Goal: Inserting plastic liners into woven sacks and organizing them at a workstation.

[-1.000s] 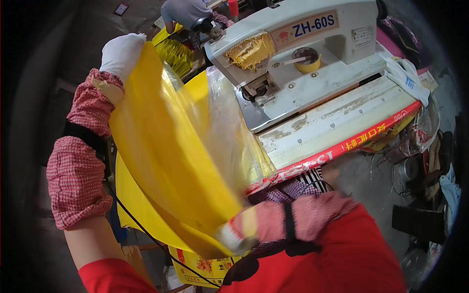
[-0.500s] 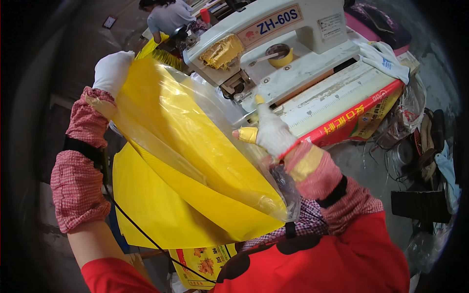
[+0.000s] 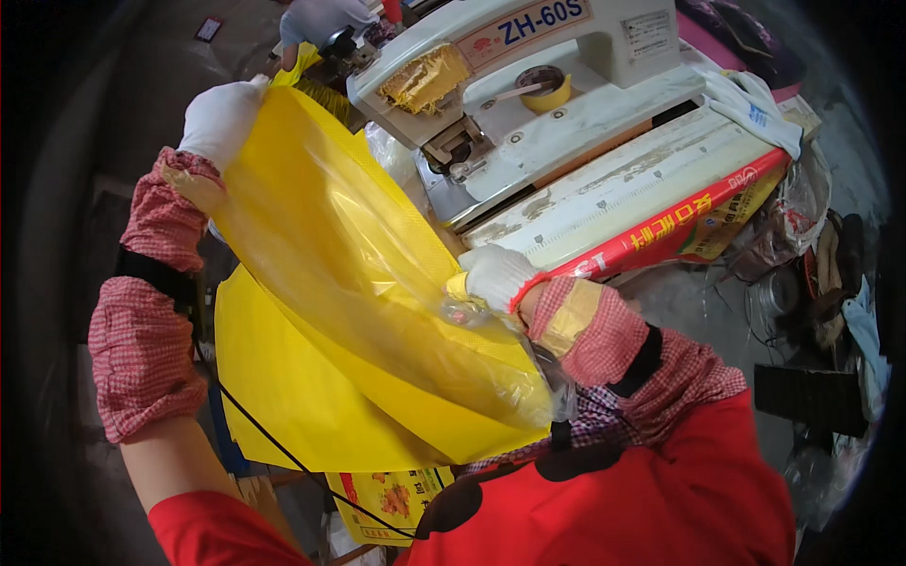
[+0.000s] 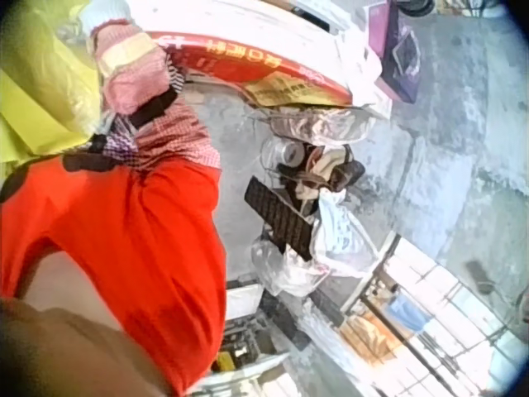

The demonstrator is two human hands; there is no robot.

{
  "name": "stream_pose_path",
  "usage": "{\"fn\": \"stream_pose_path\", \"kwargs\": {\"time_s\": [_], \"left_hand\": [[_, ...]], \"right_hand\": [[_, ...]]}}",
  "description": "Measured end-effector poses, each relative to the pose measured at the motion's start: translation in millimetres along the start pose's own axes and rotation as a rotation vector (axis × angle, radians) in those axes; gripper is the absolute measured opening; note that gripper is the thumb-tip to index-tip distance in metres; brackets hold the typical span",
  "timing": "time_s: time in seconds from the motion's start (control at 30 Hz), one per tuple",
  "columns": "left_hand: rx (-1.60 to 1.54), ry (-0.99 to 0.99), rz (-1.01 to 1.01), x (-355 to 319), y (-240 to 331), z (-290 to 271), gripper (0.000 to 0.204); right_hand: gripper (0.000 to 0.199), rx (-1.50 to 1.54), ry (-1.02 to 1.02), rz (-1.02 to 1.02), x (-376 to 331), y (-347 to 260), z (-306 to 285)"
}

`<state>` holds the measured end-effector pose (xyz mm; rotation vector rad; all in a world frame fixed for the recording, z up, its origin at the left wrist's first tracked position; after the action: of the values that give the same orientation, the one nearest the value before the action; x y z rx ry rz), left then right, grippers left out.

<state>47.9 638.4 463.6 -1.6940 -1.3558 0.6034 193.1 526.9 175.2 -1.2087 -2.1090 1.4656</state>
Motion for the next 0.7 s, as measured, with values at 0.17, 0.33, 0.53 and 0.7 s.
{"fn": "stream_pose_path", "kwargs": {"time_s": [0.17, 0.33, 0.53, 0.7], "left_hand": [[-0.099, 0.024, 0.007, 3.7, -32.6, -1.7, 0.027], [-0.177, -0.109, -0.092, 56.0, -91.4, 68.9, 0.020], [-0.387, 0.149, -0.102, 8.2, 146.6, 146.6, 0.017], [-0.565, 0.026, -0.007, -10.8, 217.8, 172.5, 0.020]], "right_hand": [[0.040, -0.130, -0.058, -0.091, -10.1, -38.9, -11.4], [0.031, -0.069, 0.296, -0.551, -37.8, -112.6, 35.9], [0.025, 0.472, -0.120, -0.106, -60.3, -39.5, 28.2], [0.030, 0.440, -0.024, 0.400, -117.3, 106.4, 12.9]]}}
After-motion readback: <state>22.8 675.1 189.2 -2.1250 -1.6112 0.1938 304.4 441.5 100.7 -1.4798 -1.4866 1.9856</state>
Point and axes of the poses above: each hand's wrist, its own x-axis towards the middle knuckle, its own z-axis out of the palm, y = z × x, the point moved 8 cm from there along x, towards the middle knuckle, and after that the axes turned 2 degrees about z, right-handed, at the moved point
